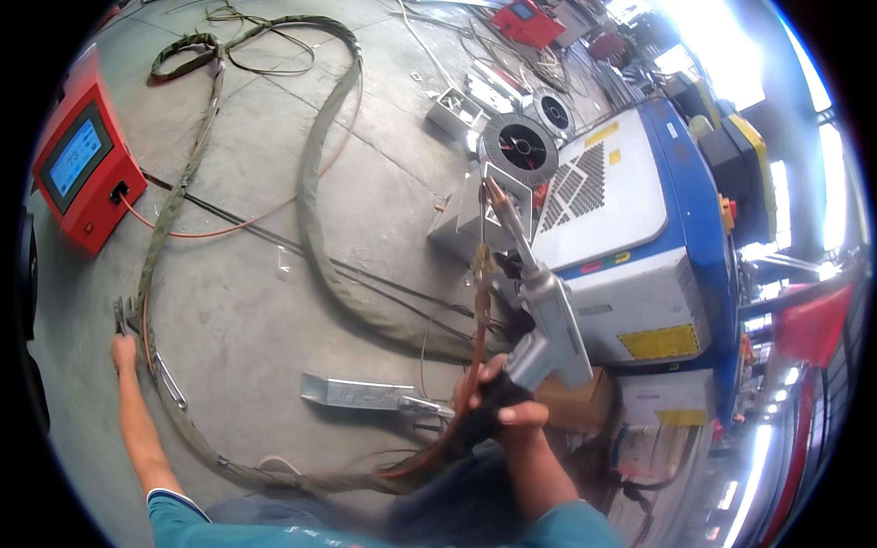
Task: The person sits on the floor and uses a handheld laser welding tool to weld a metal bracket. They periodically stand to adjust settings on a nearby control panel before resuming welding.
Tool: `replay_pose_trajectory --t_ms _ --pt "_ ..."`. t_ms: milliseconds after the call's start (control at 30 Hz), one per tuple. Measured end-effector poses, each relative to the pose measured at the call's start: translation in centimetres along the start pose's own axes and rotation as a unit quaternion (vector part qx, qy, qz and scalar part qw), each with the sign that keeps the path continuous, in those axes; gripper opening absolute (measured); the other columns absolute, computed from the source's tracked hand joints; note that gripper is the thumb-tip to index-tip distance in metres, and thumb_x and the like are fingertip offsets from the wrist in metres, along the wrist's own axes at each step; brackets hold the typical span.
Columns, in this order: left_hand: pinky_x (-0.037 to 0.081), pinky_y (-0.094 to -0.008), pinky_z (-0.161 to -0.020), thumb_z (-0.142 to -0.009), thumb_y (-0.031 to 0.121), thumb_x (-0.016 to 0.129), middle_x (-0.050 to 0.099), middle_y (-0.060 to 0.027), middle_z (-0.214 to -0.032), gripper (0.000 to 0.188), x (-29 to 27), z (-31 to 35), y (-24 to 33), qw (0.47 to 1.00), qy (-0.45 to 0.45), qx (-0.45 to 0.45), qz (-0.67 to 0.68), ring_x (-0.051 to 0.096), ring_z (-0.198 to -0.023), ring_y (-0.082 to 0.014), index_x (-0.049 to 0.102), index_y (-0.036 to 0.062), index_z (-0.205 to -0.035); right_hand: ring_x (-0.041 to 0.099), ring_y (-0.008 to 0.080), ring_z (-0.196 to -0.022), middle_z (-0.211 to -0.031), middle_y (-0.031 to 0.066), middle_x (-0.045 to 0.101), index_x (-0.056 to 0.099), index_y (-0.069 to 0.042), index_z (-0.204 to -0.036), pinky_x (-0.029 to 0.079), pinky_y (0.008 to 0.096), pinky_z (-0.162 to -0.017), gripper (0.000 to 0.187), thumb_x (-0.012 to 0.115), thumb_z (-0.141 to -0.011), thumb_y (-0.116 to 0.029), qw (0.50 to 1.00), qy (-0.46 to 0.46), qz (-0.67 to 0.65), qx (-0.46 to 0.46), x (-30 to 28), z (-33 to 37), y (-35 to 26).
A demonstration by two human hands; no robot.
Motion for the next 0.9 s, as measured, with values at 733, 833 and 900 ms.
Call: replay_pose_trajectory --t_ms 733,833,900 --pt "0.058 -0.0456 -0.093 -0.076 0.006 0.064 0.062 -0.0096 -0.119 0.027 -19.0 36.5 32.2 0.449 -0.483 0.248 0.710 0.066 -0.113 -0.0269 0.059 0.0095 -0.102 0.066 0.0240 -0.067 -0.073 0.0079 0.065 0.072 -0.005 -0.087 0.056 0.0384 -0.066 0.067 0.083 -0.072 -0.069 0.918 -0.314 -0.219 0.103 -2.9 0.1 1.4" --pt "0.060 -0.0416 -0.087 -0.075 -0.003 0.062 0.061 -0.0099 -0.118 0.030 -18.3 41.5 34.2 0.417 -0.570 0.265 0.657 0.068 -0.105 -0.0238 0.061 0.0068 -0.103 0.066 0.0225 -0.065 -0.073 0.0058 0.065 0.072 -0.006 -0.088 0.056 0.0374 -0.066 0.069 0.082 -0.074 -0.072 0.909 -0.326 -0.239 0.099 -3.4 0.6 1.8" --pt "0.059 -0.0393 -0.089 -0.074 -0.006 0.062 0.061 -0.0095 -0.118 0.029 -18.3 43.4 34.9 0.424 -0.598 0.299 0.611 0.067 -0.106 -0.0220 0.063 0.0055 -0.101 0.066 0.0219 -0.064 -0.072 0.0048 0.066 0.072 -0.007 -0.090 0.057 0.0370 -0.065 0.068 0.082 -0.074 -0.072 0.902 -0.345 -0.243 0.095 -3.3 0.4 1.7"
Point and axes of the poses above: each hand's wrist, its own z-axis away from the middle knuckle, its own x-axis out of the palm, y = z × x, the point moved 1 cm from there along -z, towards the middle knuckle
